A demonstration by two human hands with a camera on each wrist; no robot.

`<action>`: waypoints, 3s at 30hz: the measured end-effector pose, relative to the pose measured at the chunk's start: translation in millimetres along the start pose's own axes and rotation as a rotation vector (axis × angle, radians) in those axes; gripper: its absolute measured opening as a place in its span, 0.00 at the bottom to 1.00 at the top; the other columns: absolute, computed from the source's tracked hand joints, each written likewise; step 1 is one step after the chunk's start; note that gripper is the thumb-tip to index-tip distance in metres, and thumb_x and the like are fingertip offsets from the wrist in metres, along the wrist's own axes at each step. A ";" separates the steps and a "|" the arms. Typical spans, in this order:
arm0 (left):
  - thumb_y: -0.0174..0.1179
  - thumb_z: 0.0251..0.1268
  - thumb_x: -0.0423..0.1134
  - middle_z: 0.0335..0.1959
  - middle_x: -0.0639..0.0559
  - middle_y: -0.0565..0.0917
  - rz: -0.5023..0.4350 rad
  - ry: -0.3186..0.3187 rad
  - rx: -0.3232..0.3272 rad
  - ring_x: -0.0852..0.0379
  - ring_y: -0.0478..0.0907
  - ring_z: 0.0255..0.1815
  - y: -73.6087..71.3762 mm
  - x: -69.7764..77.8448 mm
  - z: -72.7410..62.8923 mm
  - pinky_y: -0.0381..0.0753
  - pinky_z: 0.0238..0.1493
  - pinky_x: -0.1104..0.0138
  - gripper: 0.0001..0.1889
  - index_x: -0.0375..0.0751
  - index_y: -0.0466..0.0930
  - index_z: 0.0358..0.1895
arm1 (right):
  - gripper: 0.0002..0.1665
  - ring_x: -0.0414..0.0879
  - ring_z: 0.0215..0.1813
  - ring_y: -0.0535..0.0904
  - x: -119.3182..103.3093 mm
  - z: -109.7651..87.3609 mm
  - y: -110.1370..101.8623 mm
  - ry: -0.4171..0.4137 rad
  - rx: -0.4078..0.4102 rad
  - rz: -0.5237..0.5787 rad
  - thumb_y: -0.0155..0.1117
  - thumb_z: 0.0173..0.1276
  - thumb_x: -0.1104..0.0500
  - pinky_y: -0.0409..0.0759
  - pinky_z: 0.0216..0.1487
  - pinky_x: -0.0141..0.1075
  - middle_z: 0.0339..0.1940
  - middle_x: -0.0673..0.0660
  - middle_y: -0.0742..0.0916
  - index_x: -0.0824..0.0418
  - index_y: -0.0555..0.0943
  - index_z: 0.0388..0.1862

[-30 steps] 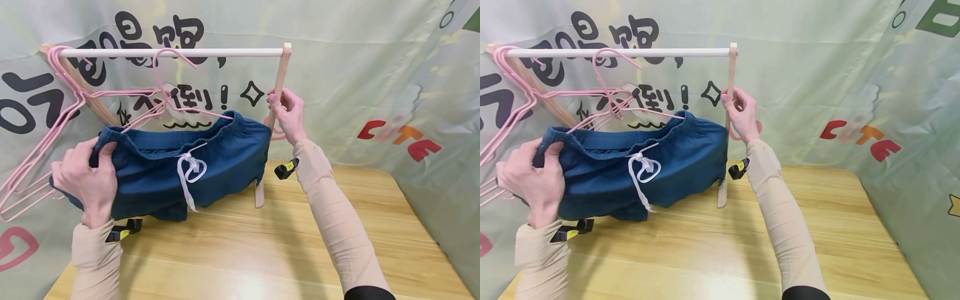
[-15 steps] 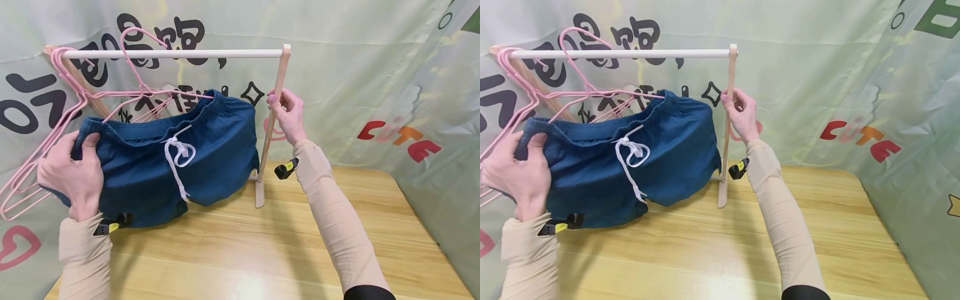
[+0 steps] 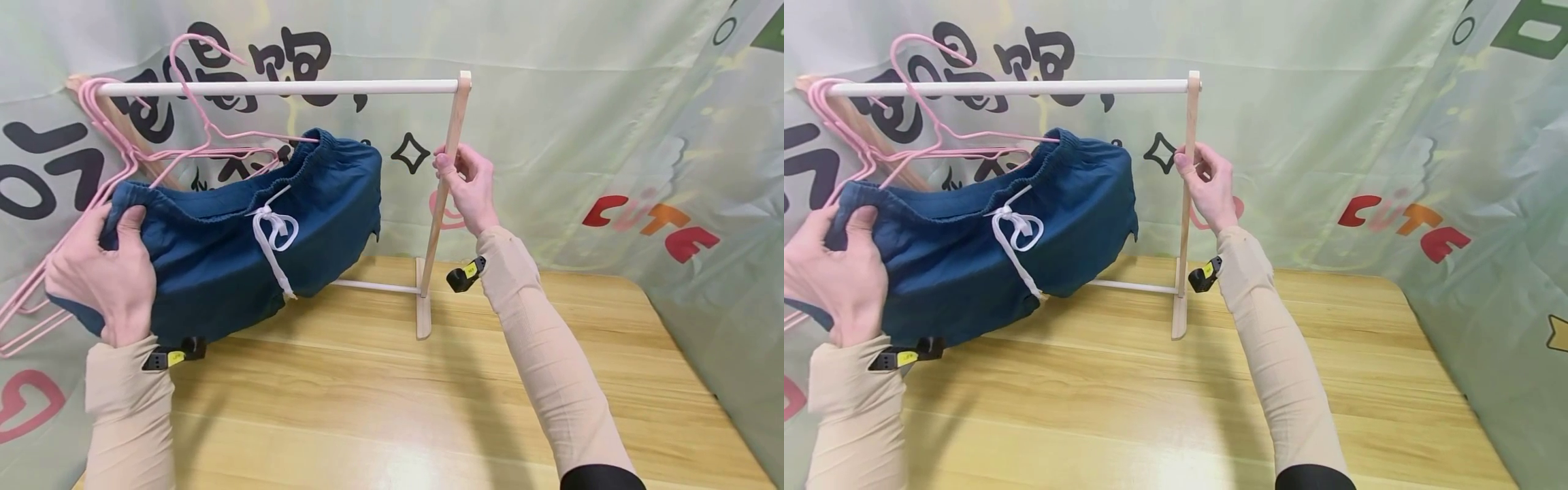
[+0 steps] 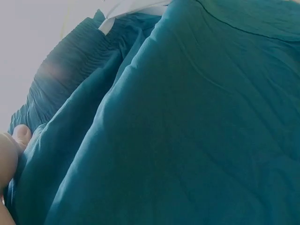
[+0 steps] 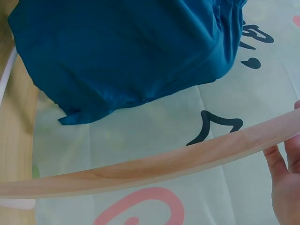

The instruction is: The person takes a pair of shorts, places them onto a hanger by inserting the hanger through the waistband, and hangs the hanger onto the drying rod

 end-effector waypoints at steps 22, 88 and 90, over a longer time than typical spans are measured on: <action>0.59 0.62 0.70 0.48 0.45 0.90 0.003 -0.022 -0.022 0.37 0.78 0.56 12.2 -14.5 -0.7 0.62 0.64 0.50 0.29 0.49 0.89 0.47 | 0.04 0.42 0.35 0.78 -0.3 -0.3 0.8 -0.006 -0.001 0.004 0.61 0.74 0.60 0.78 0.42 0.32 0.30 0.44 0.84 0.53 0.82 0.39; 0.57 0.71 0.44 0.68 0.37 0.74 -0.312 0.518 -0.411 0.37 0.65 0.73 48.4 102.5 -120.4 0.58 0.78 0.50 0.24 0.37 0.75 0.67 | 0.33 0.50 0.69 0.72 -0.3 -44.4 -10.5 0.115 -0.086 -0.064 0.53 0.79 0.60 0.69 0.71 0.45 0.72 0.60 0.73 0.55 0.58 0.79; 0.58 0.72 0.43 0.70 0.37 0.73 -0.296 0.547 -0.529 0.37 0.64 0.75 60.0 103.7 -140.8 0.58 0.78 0.48 0.25 0.38 0.73 0.68 | 0.33 0.54 0.72 0.70 3.5 -60.6 -12.7 0.131 -0.124 -0.092 0.53 0.79 0.61 0.67 0.74 0.49 0.74 0.62 0.71 0.57 0.57 0.80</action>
Point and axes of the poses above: each hand's wrist, its own z-axis towards the middle knuckle, its own y-axis out of the palm, x = y × z, the point moved 9 cm from there along z, towards the middle knuckle
